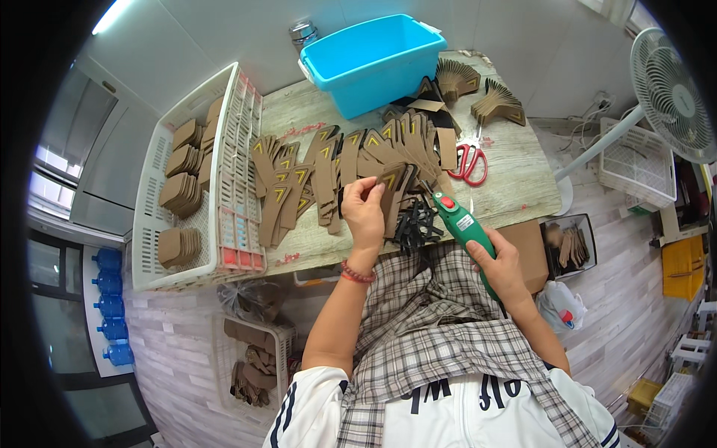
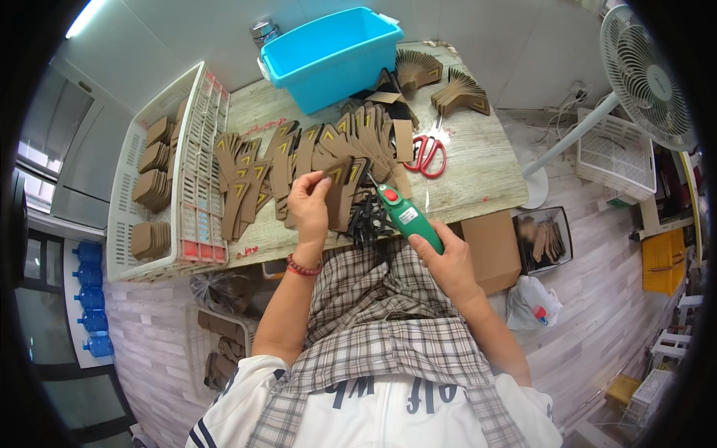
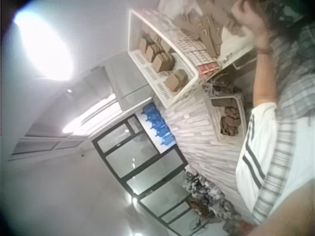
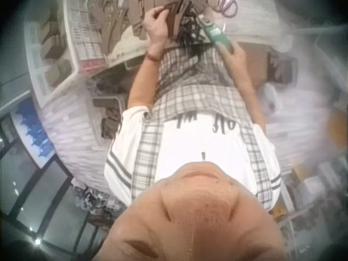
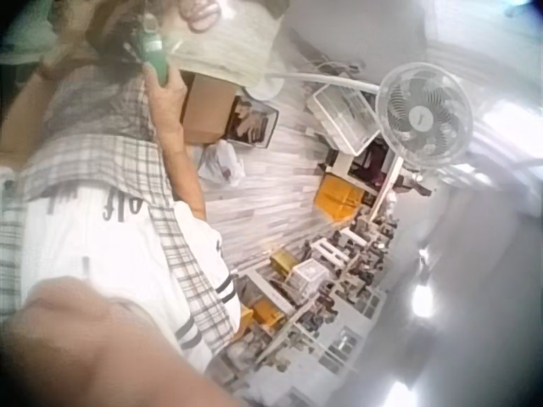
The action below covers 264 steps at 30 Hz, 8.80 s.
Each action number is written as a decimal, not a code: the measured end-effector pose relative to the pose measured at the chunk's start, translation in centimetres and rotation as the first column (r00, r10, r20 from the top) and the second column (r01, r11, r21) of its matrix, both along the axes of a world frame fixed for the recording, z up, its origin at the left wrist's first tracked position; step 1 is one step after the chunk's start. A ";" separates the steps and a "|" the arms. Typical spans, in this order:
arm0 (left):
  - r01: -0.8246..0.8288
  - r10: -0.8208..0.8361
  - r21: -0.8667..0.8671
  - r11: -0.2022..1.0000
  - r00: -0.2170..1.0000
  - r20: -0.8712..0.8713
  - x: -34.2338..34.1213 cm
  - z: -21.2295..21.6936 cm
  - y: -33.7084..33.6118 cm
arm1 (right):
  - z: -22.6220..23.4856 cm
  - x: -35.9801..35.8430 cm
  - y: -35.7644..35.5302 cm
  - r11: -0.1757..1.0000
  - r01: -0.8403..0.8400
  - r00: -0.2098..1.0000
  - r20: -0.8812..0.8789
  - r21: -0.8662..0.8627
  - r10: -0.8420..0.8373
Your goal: The person uses a green handheld rotary cutter to trim the edges of small brown cardboard pieces marked with yellow triangles. They pick up each piece, trim it, and place it back on the table, repeating the process continuously.
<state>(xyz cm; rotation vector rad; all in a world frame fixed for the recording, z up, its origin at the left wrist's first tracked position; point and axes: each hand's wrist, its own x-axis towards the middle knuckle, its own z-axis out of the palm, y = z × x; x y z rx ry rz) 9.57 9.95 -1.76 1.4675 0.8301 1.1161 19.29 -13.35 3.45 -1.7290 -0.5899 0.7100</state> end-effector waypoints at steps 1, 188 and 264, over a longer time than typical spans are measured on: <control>0.038 -0.004 -0.198 0.979 0.986 0.170 -0.1 0.5 -0.1 | 0.1 -0.3 0.1 1.000 -0.005 1.000 0.003 0.009 0.005; 0.516 -0.527 -0.138 0.845 0.848 -0.056 -0.2 5.1 0.0 | 1.6 2.5 -2.3 0.990 -0.130 0.990 -0.046 0.055 0.133; 0.444 -0.089 -0.611 0.656 0.849 0.521 3.9 3.7 -6.5 | 1.0 0.7 0.9 0.986 0.072 0.997 0.008 0.151 -0.074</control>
